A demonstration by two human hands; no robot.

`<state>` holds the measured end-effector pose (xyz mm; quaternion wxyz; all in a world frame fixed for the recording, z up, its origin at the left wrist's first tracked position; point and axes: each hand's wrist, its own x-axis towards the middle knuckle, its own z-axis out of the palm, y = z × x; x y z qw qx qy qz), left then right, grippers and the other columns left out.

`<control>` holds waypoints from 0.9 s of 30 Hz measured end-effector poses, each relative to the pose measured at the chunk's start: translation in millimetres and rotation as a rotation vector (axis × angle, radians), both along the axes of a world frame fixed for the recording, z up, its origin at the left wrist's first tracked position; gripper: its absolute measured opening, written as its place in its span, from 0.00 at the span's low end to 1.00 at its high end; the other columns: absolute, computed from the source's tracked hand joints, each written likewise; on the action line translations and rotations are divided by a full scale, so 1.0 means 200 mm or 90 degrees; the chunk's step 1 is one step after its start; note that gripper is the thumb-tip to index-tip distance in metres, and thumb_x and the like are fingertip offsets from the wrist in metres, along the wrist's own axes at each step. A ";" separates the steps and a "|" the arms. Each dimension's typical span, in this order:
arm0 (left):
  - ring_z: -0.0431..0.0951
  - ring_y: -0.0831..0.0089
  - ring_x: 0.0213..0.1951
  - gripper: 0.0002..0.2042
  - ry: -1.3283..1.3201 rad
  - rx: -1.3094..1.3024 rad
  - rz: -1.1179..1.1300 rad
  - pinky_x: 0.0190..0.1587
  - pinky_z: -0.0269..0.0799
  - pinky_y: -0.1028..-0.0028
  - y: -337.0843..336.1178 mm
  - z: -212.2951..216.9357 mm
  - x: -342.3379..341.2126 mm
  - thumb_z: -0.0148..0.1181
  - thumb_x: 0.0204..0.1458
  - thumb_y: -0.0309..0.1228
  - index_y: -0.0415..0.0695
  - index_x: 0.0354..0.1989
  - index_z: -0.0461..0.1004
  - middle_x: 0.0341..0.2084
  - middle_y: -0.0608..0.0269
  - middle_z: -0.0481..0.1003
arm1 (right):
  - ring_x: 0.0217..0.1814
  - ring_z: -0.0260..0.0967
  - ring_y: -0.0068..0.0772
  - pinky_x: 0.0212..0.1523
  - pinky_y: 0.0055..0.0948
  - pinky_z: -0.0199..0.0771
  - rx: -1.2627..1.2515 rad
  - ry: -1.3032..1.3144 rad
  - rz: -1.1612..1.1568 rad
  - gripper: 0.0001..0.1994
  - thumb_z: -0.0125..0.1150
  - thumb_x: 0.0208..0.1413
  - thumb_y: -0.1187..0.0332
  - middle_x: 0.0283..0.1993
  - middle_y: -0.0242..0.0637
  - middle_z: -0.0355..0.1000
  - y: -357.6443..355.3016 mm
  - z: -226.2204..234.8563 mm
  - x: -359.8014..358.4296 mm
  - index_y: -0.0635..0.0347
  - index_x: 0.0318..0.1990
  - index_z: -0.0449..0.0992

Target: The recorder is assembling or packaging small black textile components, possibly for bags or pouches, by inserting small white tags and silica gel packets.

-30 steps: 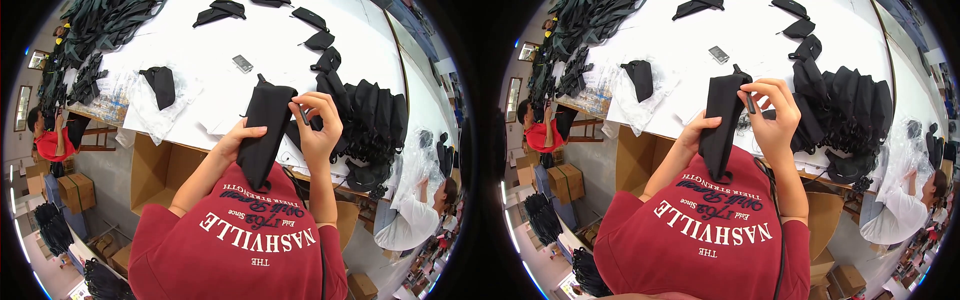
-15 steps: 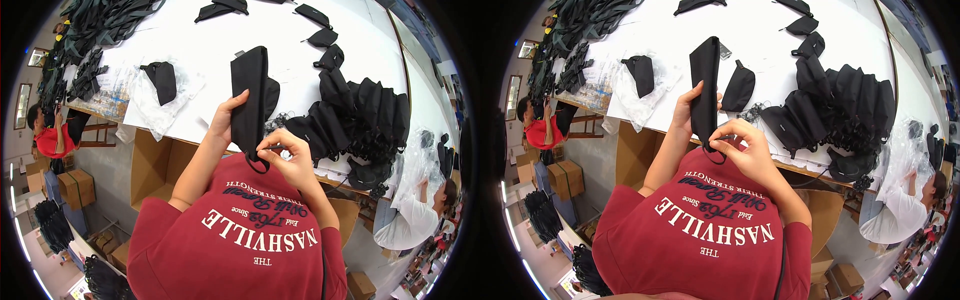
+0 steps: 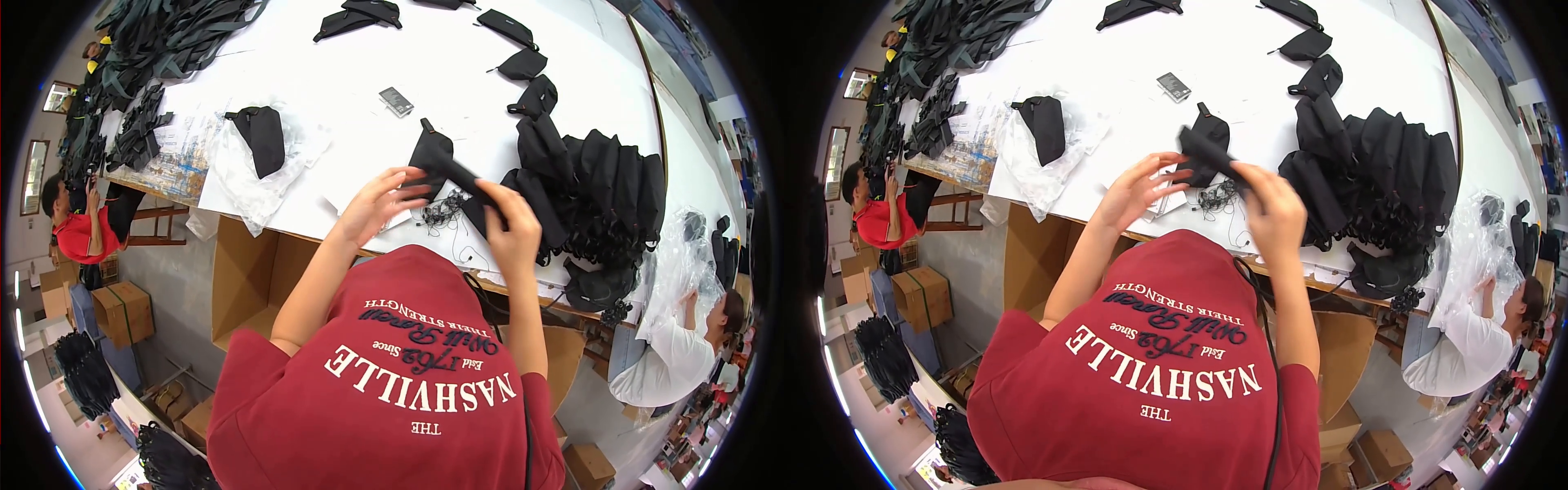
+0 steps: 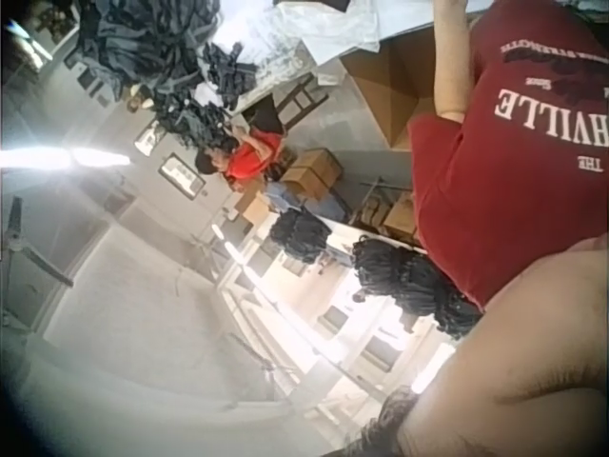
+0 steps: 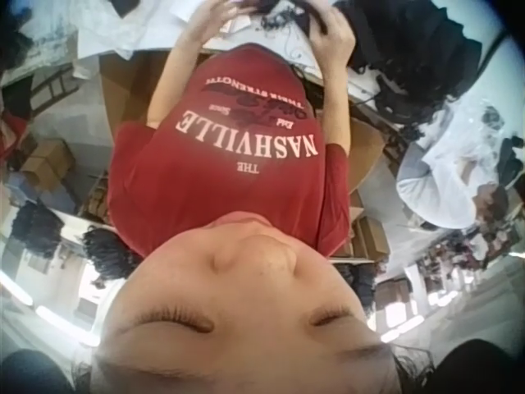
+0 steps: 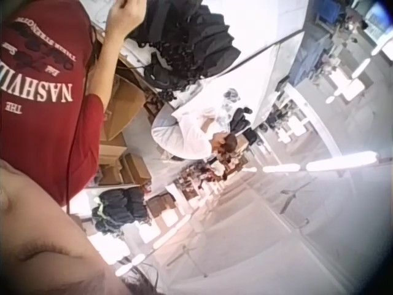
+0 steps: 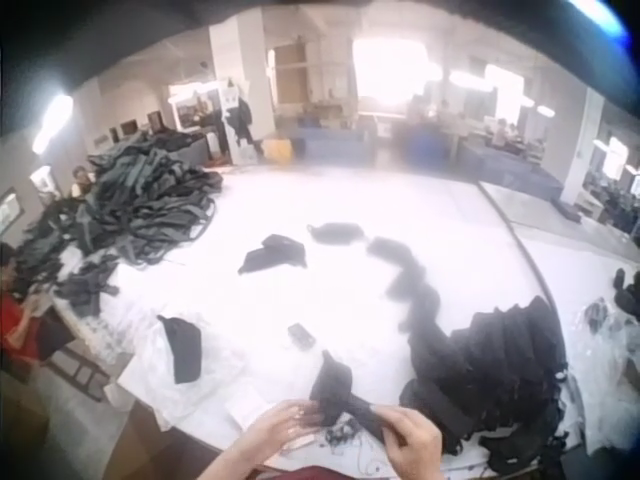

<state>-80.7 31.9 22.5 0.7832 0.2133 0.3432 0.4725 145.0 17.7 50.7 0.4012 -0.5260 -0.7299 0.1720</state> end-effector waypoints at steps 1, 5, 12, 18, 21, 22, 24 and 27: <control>0.74 0.72 0.43 0.14 0.001 -0.002 0.002 0.45 0.69 0.70 0.01 -0.08 -0.05 0.53 0.56 0.35 0.40 0.46 0.70 0.41 0.63 0.74 | 0.42 0.72 0.38 0.43 0.32 0.71 0.042 -0.019 -0.044 0.22 0.56 0.41 0.84 0.41 0.37 0.75 0.00 -0.04 0.07 0.53 0.46 0.76; 0.72 0.75 0.45 0.07 0.581 0.171 -0.235 0.47 0.64 0.76 0.05 -0.43 -0.12 0.58 0.52 0.32 0.43 0.35 0.76 0.34 0.65 0.77 | 0.58 0.61 0.41 0.57 0.38 0.60 -0.055 -0.302 -0.208 0.23 0.59 0.45 0.78 0.55 0.38 0.66 -0.07 -0.22 0.36 0.49 0.51 0.72; 0.66 0.64 0.42 0.08 1.109 0.759 -0.341 0.46 0.59 0.68 -0.02 -0.82 0.13 0.65 0.35 0.32 0.45 0.24 0.76 0.28 0.62 0.69 | 0.61 0.56 0.41 0.60 0.41 0.52 -0.130 -0.199 -0.258 0.17 0.58 0.50 0.69 0.56 0.37 0.62 -0.15 -0.29 0.35 0.48 0.49 0.73; 0.66 0.63 0.41 0.07 1.093 0.808 -0.309 0.45 0.59 0.67 0.02 -0.93 0.11 0.63 0.36 0.29 0.44 0.24 0.74 0.31 0.61 0.69 | 0.49 0.66 0.37 0.50 0.30 0.63 -0.131 -0.014 -0.172 0.09 0.57 0.51 0.74 0.43 0.36 0.71 -0.18 -0.30 0.25 0.57 0.40 0.76; 0.66 0.63 0.41 0.06 1.065 0.747 -0.287 0.45 0.59 0.67 0.01 -0.89 0.10 0.62 0.37 0.28 0.44 0.25 0.73 0.33 0.60 0.68 | 0.39 0.71 0.25 0.40 0.22 0.68 -0.259 0.191 -0.115 0.07 0.55 0.53 0.76 0.37 0.35 0.73 -0.21 -0.39 0.21 0.61 0.39 0.77; 0.66 0.63 0.41 0.06 1.066 0.746 -0.287 0.45 0.59 0.67 0.01 -0.88 0.10 0.62 0.37 0.28 0.44 0.25 0.73 0.33 0.60 0.68 | 0.35 0.72 0.22 0.38 0.20 0.69 -0.269 0.197 -0.090 0.07 0.55 0.54 0.76 0.35 0.34 0.74 -0.21 -0.40 0.19 0.62 0.40 0.77; 0.66 0.65 0.40 0.07 1.154 0.754 -0.251 0.46 0.59 0.66 -0.01 -0.85 0.08 0.63 0.37 0.28 0.45 0.24 0.71 0.31 0.63 0.67 | 0.35 0.71 0.23 0.37 0.21 0.69 -0.297 0.186 -0.062 0.07 0.55 0.54 0.75 0.35 0.34 0.75 -0.21 -0.43 0.17 0.62 0.40 0.77; 0.66 0.64 0.41 0.07 1.142 0.769 -0.287 0.47 0.59 0.66 0.00 -0.89 0.06 0.63 0.38 0.28 0.45 0.25 0.71 0.31 0.63 0.66 | 0.34 0.71 0.23 0.36 0.21 0.69 -0.363 0.165 -0.010 0.08 0.56 0.53 0.74 0.34 0.35 0.75 -0.21 -0.44 0.11 0.61 0.40 0.76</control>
